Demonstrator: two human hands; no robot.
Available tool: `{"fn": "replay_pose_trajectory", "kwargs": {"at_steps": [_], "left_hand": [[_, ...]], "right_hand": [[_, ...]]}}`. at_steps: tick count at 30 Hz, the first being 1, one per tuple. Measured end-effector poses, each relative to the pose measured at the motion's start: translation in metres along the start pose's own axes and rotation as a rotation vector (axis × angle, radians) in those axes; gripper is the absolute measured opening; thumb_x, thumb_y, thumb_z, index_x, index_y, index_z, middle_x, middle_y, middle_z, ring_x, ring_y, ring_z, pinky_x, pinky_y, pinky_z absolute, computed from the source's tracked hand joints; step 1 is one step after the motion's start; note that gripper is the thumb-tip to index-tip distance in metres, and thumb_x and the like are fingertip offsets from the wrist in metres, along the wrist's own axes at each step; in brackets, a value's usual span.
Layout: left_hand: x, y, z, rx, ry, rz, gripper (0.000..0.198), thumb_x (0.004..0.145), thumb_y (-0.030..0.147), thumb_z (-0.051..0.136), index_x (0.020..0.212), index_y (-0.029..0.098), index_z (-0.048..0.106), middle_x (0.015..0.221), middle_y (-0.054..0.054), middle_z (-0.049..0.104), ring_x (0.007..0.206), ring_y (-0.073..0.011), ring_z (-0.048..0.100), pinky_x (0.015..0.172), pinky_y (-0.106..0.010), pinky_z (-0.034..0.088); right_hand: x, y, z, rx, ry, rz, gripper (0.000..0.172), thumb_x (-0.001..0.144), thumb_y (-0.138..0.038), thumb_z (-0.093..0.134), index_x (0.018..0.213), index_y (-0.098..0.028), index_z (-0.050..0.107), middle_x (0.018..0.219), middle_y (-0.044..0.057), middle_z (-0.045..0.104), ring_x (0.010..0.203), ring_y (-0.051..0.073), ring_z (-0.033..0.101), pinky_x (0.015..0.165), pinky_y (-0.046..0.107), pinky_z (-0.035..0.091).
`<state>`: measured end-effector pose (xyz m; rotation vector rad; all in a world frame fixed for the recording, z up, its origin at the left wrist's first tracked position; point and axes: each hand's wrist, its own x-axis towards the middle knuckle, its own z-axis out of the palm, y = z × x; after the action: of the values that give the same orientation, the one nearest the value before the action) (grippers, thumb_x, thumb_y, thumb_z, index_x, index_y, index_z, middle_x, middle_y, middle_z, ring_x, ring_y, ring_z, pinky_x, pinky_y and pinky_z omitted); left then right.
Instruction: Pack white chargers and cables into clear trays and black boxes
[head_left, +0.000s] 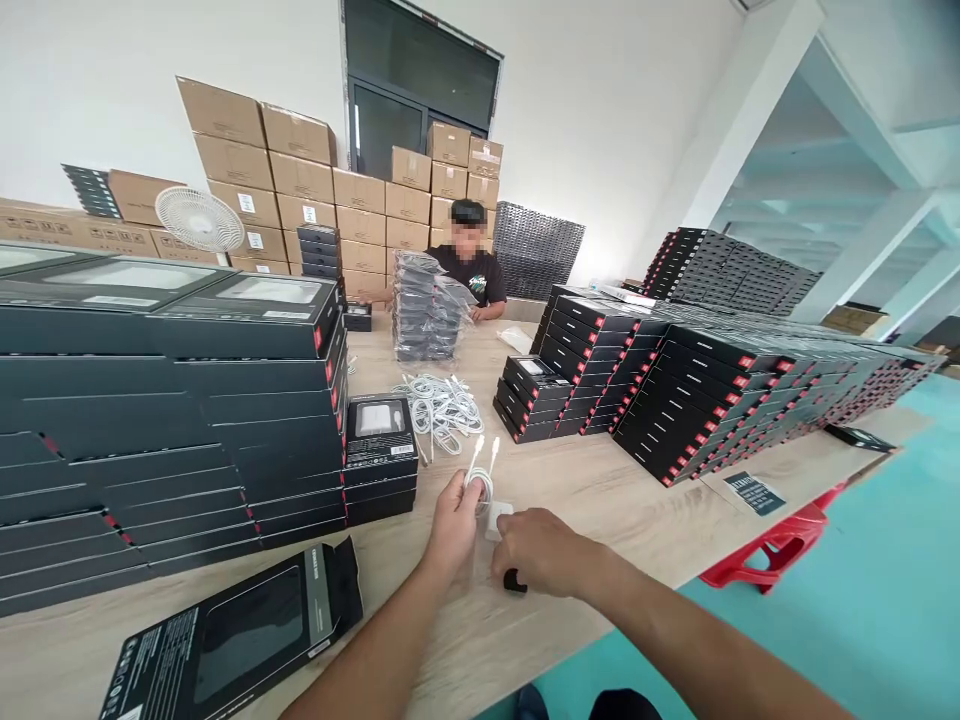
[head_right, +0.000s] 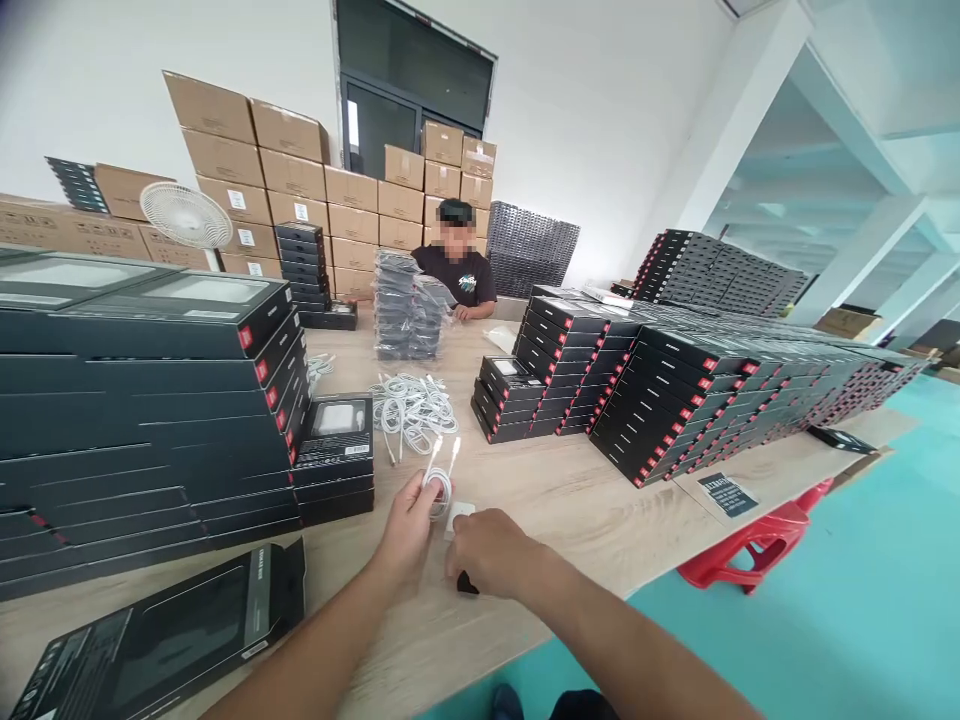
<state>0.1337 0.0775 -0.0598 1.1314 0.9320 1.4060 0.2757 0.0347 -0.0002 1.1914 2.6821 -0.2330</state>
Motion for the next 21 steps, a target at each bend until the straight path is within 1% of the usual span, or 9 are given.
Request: {"fn": "replay_pose_trajectory", "kwargs": {"at_steps": [3, 6, 9, 11, 14, 16, 18, 20, 21], "left_hand": [[0.0, 0.001, -0.002, 0.015, -0.013, 0.011, 0.024, 0.082, 0.039, 0.065, 0.069, 0.019, 0.061, 0.067, 0.002, 0.061, 0.065, -0.0136, 0.054, 0.065, -0.024, 0.042], [0.002, 0.002, -0.003, -0.013, -0.008, -0.003, 0.025, 0.082, 0.04, 0.064, 0.069, 0.019, 0.06, 0.07, 0.001, 0.063, 0.069, -0.0149, 0.059, 0.066, -0.025, 0.046], [0.004, 0.005, -0.003, -0.066, 0.001, -0.043, 0.027, 0.082, 0.045, 0.062, 0.075, 0.019, 0.059, 0.077, -0.001, 0.065, 0.073, -0.0171, 0.066, 0.066, -0.027, 0.05], [0.005, 0.008, -0.004, -0.103, 0.01, -0.08, 0.03, 0.081, 0.05, 0.061, 0.081, 0.02, 0.058, 0.078, -0.001, 0.065, 0.068, -0.0178, 0.068, 0.059, -0.027, 0.052], [0.007, 0.012, -0.005, -0.15, 0.016, -0.122, 0.036, 0.078, 0.054, 0.063, 0.084, 0.02, 0.057, 0.075, 0.0, 0.063, 0.058, -0.0168, 0.066, 0.043, -0.024, 0.047], [0.008, 0.013, -0.006, -0.182, 0.011, -0.138, 0.037, 0.075, 0.055, 0.065, 0.083, 0.02, 0.055, 0.072, 0.001, 0.062, 0.053, -0.0159, 0.064, 0.037, -0.021, 0.04], [0.009, 0.015, -0.006, -0.217, 0.003, -0.145, 0.036, 0.075, 0.054, 0.064, 0.082, 0.02, 0.054, 0.069, 0.002, 0.06, 0.053, -0.0155, 0.064, 0.036, -0.02, 0.039], [0.008, 0.017, -0.005, -0.245, -0.01, -0.148, 0.033, 0.075, 0.051, 0.064, 0.083, 0.021, 0.054, 0.067, 0.003, 0.059, 0.054, -0.0154, 0.064, 0.037, -0.02, 0.039], [0.007, 0.018, -0.005, -0.254, -0.022, -0.148, 0.032, 0.075, 0.05, 0.064, 0.084, 0.021, 0.055, 0.066, 0.004, 0.059, 0.054, -0.0154, 0.064, 0.038, -0.02, 0.04]], "right_hand": [[0.005, 0.009, -0.002, 0.0, -0.022, -0.071, 0.02, 0.069, -0.006, 0.074, 0.076, -0.025, 0.077, 0.081, -0.001, 0.066, 0.068, 0.015, 0.056, 0.058, 0.027, 0.029], [0.004, 0.013, -0.006, 0.059, -0.046, -0.095, 0.015, 0.067, -0.01, 0.08, 0.073, -0.023, 0.074, 0.081, -0.002, 0.065, 0.072, 0.014, 0.058, 0.061, 0.024, 0.033], [-0.002, 0.011, -0.008, 0.073, 0.065, -0.044, 0.011, 0.074, -0.013, 0.074, 0.08, -0.022, 0.073, 0.089, 0.0, 0.067, 0.083, 0.016, 0.061, 0.069, 0.024, 0.039], [-0.007, 0.007, -0.005, 0.044, 0.128, 0.0, 0.011, 0.078, -0.012, 0.068, 0.083, -0.021, 0.072, 0.092, 0.002, 0.068, 0.086, 0.018, 0.062, 0.074, 0.026, 0.04], [-0.016, 0.004, 0.003, 0.048, 0.083, 0.021, 0.013, 0.077, -0.012, 0.067, 0.083, -0.021, 0.073, 0.089, 0.003, 0.07, 0.081, 0.019, 0.063, 0.072, 0.028, 0.04], [-0.022, 0.008, 0.004, 0.172, 0.038, 0.034, 0.019, 0.072, -0.009, 0.069, 0.084, -0.023, 0.075, 0.087, 0.001, 0.071, 0.079, 0.017, 0.063, 0.068, 0.025, 0.04], [-0.026, 0.015, 0.0, 0.342, 0.003, 0.081, 0.024, 0.068, -0.007, 0.071, 0.084, -0.024, 0.077, 0.083, -0.001, 0.072, 0.073, 0.016, 0.062, 0.061, 0.023, 0.038], [-0.026, 0.022, -0.007, 0.502, 0.053, 0.149, 0.02, 0.069, -0.012, 0.072, 0.085, -0.023, 0.078, 0.077, -0.001, 0.071, 0.067, 0.015, 0.06, 0.058, 0.023, 0.038], [-0.023, 0.025, -0.01, 0.585, 0.13, 0.178, 0.016, 0.073, -0.018, 0.071, 0.087, -0.022, 0.078, 0.077, 0.0, 0.071, 0.067, 0.016, 0.06, 0.059, 0.024, 0.04]]}}
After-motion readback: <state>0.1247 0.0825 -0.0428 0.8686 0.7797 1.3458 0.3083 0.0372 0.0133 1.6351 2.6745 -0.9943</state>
